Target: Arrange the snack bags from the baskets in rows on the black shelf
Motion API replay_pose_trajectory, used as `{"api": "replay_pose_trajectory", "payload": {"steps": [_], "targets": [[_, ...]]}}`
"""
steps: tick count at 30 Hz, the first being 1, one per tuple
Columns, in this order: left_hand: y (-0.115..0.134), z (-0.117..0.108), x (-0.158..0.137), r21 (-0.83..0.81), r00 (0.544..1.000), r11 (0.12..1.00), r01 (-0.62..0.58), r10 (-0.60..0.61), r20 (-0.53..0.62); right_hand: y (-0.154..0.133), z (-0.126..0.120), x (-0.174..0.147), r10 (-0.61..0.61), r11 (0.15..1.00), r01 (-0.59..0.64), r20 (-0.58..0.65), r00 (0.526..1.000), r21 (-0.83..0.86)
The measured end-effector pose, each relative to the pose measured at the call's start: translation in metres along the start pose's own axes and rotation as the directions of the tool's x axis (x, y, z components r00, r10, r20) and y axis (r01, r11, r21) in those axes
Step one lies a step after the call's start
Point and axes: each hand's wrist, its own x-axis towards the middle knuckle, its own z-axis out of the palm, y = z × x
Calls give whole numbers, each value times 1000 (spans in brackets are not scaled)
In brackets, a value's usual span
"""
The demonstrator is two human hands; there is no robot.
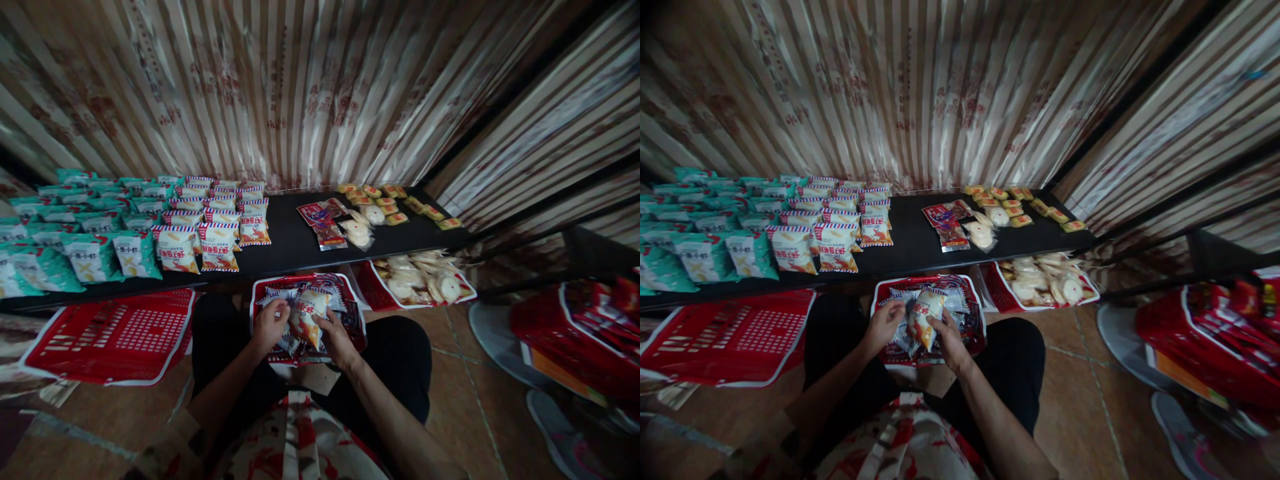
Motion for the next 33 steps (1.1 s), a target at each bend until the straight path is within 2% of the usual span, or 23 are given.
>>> {"api": "replay_pose_trajectory", "payload": {"steps": [2, 5, 7, 9, 15, 19, 26, 30, 33], "targets": [[-6, -1, 1, -65, 999, 997, 29, -26, 48, -10, 2, -2, 36, 997, -40, 53, 998, 60], [-6, -3, -2, -176, 983, 983, 60, -27, 182, -22, 8, -3, 65, 990, -79, 117, 991, 118], [-2, -5, -6, -246, 963, 966, 80, -11, 269, -27, 12, -3, 63, 991, -80, 142, 988, 112], [2, -7, -9, -300, 953, 949, 93, 2, 302, -30, 15, -1, 56, 995, -67, 154, 987, 70], [6, -13, -4, -335, 988, 941, 53, 0, 157, -33, 21, 3, -43, 999, 43, 202, 978, 3], [4, -17, 3, -298, 999, 955, 6, 9, 48, -38, 28, 2, -115, 978, 147, 205, 972, -148], [4, -25, 13, -225, 997, 972, -72, 61, -54, -47, 41, 18, -131, 950, 175, 179, 975, -259], [16, -37, 19, -73, 988, 995, -73, 62, -144, -59, 51, 36, -153, 957, 193, 189, 970, -216], [30, -48, 22, 56, 962, 993, -104, 115, -248, -70, 64, 53, -171, 956, 206, 174, 970, -209]]}}
